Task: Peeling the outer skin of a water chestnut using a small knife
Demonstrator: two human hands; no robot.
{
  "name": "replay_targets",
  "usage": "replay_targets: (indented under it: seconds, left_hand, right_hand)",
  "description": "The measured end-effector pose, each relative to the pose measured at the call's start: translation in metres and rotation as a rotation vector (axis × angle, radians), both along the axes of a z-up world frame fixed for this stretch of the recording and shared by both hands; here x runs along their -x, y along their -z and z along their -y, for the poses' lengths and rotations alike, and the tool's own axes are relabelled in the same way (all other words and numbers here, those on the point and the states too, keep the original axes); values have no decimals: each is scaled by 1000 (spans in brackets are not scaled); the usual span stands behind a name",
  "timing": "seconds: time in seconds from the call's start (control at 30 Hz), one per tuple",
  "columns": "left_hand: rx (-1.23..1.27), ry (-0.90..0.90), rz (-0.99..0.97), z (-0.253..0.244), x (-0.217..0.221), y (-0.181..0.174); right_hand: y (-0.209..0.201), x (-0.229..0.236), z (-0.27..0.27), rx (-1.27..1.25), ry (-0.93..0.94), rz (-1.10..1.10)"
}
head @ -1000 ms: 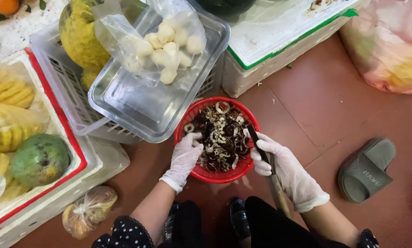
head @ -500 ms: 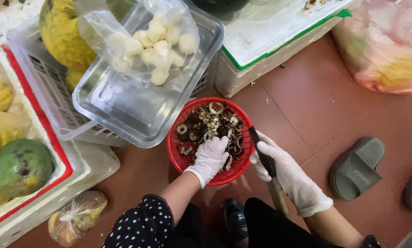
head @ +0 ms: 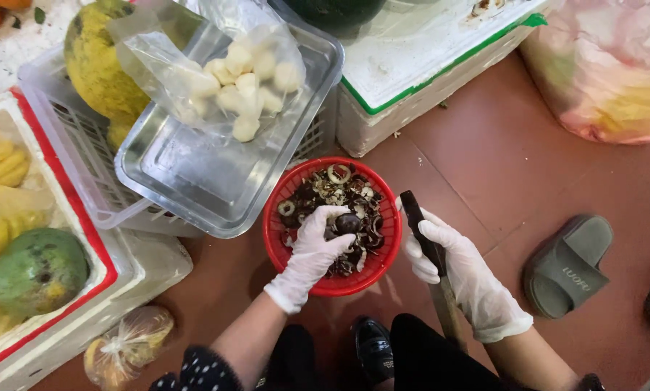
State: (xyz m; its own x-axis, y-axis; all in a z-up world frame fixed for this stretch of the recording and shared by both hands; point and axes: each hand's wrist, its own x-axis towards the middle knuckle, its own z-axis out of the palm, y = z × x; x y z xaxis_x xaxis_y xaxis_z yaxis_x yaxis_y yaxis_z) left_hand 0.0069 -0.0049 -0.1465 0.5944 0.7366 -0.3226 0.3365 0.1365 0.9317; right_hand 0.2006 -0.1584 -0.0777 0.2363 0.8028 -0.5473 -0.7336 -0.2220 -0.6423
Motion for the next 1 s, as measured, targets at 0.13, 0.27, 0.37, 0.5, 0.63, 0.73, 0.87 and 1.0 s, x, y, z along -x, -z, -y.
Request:
replay_targets:
  seconds: [0.13,0.27,0.37,0.5,0.63,0.73,0.87,1.0]
  left_hand:
    - [148,-73,251,9,4,-28]
    - [203,-85,406,11,22,-63]
    - [263,-95,524,11,32,-88]
    - [253,-99,553,9,41,-114]
    - [184,-90,536,1,54,-131]
    - [-107,45,466,-1,59,-150]
    - [106,35,663,2,60,-141]
    - [44,-12,563,2,65,-145]
  right_hand:
    - [-5,11,-3,-38,-26,-7]
    - [-29,21,-9,-172,-122,97]
    - [-34,24,-11,-160,-139,130]
    - [-65,31,-21,-244,-219,303]
    - [-96,37,-24,-203,-270,408]
    - [-119,48,-27,-175,-471,495]
    - [-120,58,-28,-29,-512,457]
    - [-129,64,-34,-38,-516,358]
